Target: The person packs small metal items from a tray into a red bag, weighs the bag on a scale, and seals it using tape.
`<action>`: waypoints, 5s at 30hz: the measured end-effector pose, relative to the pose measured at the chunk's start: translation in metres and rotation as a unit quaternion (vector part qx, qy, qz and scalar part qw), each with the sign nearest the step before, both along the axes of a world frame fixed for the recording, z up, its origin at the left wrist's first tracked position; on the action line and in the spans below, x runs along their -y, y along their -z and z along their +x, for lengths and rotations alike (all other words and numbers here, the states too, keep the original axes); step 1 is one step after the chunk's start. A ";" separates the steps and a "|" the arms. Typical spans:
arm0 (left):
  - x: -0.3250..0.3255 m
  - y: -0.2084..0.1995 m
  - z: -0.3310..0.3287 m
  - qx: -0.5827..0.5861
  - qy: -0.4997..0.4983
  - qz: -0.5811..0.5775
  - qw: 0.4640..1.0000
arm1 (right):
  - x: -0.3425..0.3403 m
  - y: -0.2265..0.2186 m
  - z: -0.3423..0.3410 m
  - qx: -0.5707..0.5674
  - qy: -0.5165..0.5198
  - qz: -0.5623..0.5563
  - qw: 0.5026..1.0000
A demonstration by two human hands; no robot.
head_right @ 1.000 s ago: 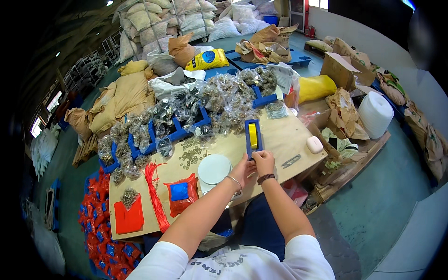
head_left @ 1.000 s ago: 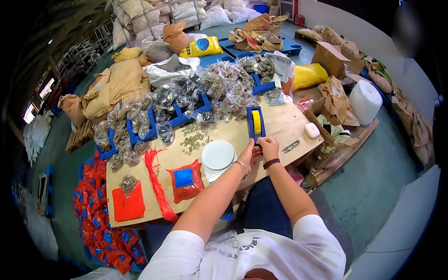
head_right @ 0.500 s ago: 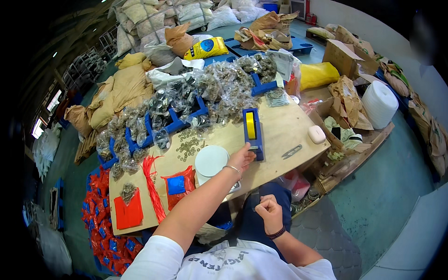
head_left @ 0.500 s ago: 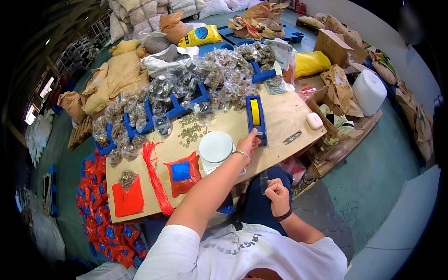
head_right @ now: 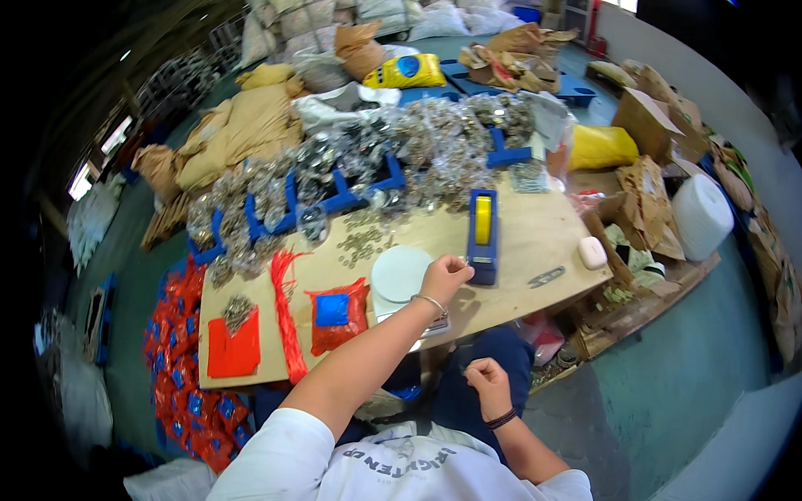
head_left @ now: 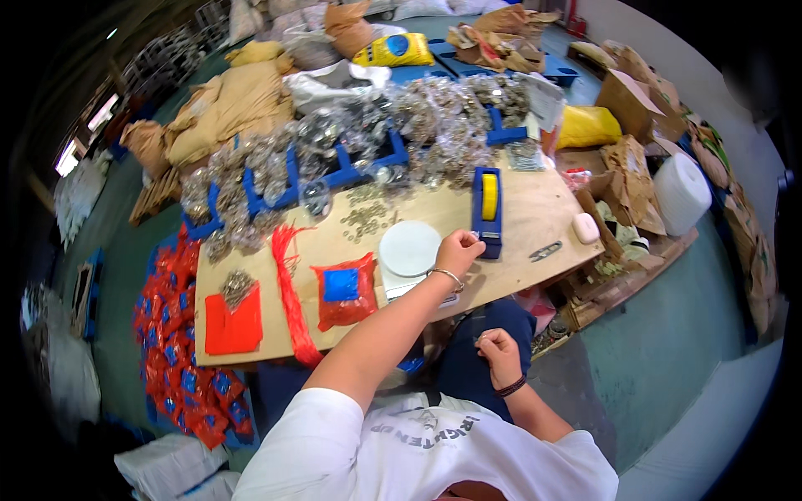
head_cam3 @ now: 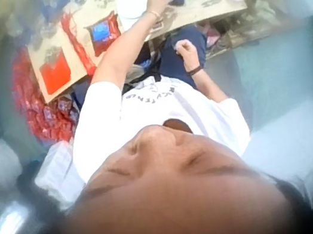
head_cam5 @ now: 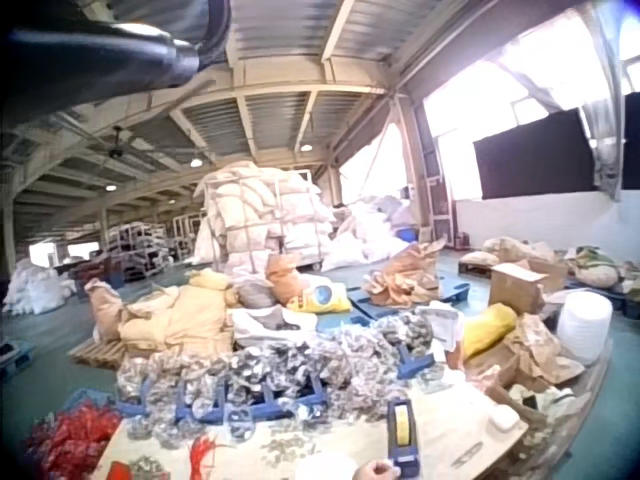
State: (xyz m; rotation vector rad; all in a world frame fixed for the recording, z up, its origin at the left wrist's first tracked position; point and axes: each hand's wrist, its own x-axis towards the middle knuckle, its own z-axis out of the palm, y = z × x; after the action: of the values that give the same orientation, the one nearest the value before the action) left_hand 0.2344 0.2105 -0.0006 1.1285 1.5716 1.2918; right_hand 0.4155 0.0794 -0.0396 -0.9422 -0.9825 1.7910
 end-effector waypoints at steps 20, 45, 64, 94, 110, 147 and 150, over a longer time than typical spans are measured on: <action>0.167 0.014 -0.194 0.098 -0.352 0.211 0.907 | -0.085 -0.110 -0.166 0.087 -0.365 0.158 0.913; 0.180 0.065 -0.176 -0.052 -0.435 0.012 0.899 | -0.110 -0.064 -0.201 0.028 -0.385 0.021 0.922; 0.204 0.061 -0.156 -0.298 -0.243 -0.058 0.921 | -0.108 -0.065 -0.192 0.017 -0.379 0.044 0.924; 0.114 0.052 -0.379 -0.081 -0.474 -0.189 0.856 | -0.123 -0.052 -0.203 0.005 -0.369 0.009 0.929; 0.144 0.057 -0.389 -0.003 -0.493 -0.077 0.867 | -0.118 -0.051 -0.207 0.000 -0.381 0.018 0.925; 0.106 -0.057 -0.207 -0.264 0.268 -0.179 0.909 | -0.127 -0.048 -0.208 0.027 -0.379 0.088 0.921; 0.105 -0.050 -0.209 -0.259 0.273 -0.160 0.913 | -0.131 -0.044 -0.207 0.055 -0.399 0.139 0.905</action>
State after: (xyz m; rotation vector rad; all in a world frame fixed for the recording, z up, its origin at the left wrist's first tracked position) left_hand 0.0254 0.1054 0.0495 1.6223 1.5827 0.3589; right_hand 0.2090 0.2107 0.0045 -0.4761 -1.8284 2.1614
